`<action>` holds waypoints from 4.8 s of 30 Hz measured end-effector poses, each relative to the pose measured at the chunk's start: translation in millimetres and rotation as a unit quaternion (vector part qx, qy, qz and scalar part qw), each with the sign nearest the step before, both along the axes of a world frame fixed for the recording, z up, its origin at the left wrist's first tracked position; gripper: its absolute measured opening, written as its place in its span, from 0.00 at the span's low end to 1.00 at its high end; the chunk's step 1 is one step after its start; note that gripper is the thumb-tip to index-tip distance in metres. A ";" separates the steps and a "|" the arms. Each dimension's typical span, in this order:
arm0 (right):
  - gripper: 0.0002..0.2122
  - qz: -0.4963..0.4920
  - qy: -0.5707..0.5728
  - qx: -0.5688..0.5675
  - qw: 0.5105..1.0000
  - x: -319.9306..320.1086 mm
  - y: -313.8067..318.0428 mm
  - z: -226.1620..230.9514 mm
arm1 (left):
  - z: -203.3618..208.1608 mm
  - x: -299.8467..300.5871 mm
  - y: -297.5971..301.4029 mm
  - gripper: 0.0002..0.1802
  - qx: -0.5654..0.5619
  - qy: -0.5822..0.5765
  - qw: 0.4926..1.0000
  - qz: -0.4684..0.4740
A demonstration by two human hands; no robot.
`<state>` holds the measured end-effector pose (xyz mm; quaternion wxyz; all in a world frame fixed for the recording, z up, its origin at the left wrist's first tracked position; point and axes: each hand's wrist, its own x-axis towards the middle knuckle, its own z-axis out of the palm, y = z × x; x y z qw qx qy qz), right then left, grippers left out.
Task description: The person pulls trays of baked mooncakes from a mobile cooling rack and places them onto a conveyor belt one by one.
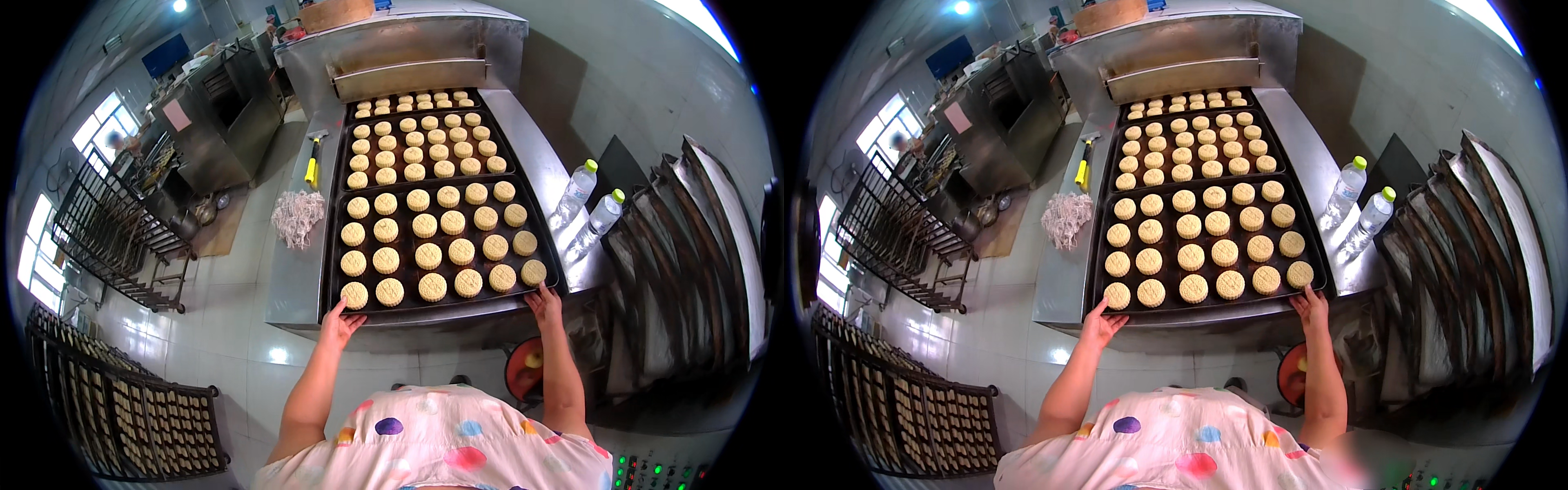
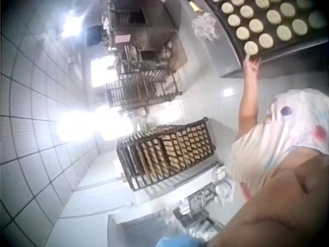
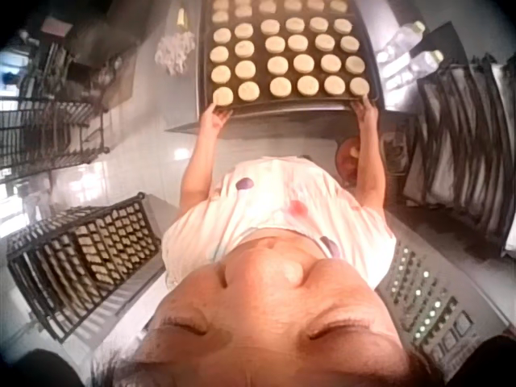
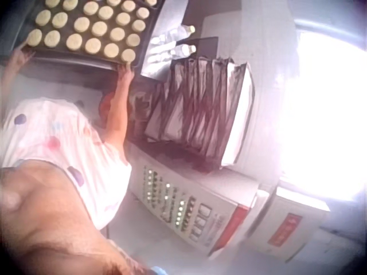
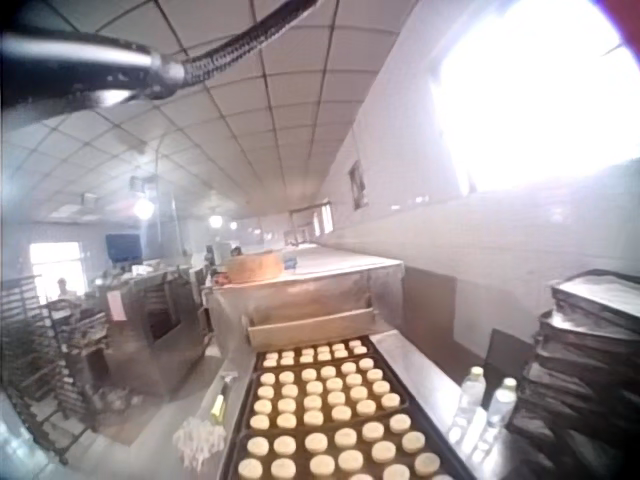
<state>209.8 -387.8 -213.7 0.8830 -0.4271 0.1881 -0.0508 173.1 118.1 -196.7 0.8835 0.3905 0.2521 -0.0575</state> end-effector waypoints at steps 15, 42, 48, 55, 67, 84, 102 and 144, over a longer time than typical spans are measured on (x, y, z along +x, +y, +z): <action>0.15 0.186 0.035 0.063 0.980 -22.5 81.7 -6.5 | -15.7 -31.7 -60.7 0.16 0.053 -0.055 0.996 0.045; 0.17 0.729 0.031 -0.121 0.673 -241.6 657.7 -8.0 | -80.8 -510.9 242.2 0.21 0.163 0.153 0.946 0.236; 0.17 0.809 0.022 -0.109 0.577 -266.0 806.9 -9.8 | -56.8 -557.4 311.3 0.21 0.142 0.112 0.898 0.402; 0.16 0.856 0.053 -0.078 0.508 -307.1 965.3 -17.6 | -25.2 -625.0 443.1 0.17 0.135 0.090 0.807 0.568; 0.17 0.897 -0.006 -0.033 0.441 -396.4 1268.8 21.4 | -13.0 -754.6 648.8 0.22 0.114 0.033 0.677 0.727; 0.17 0.812 -0.004 0.101 0.575 -570.5 1631.3 83.1 | 25.1 -949.6 1014.4 0.17 0.079 -0.265 0.624 0.731; 0.22 0.826 0.001 0.117 0.551 -517.8 1494.3 97.6 | 39.8 -935.5 878.3 0.31 0.042 -0.156 0.557 0.815; 0.38 0.643 0.015 -0.409 0.647 -405.2 943.0 45.6 | -12.7 -915.9 563.5 0.40 0.174 0.187 0.806 0.534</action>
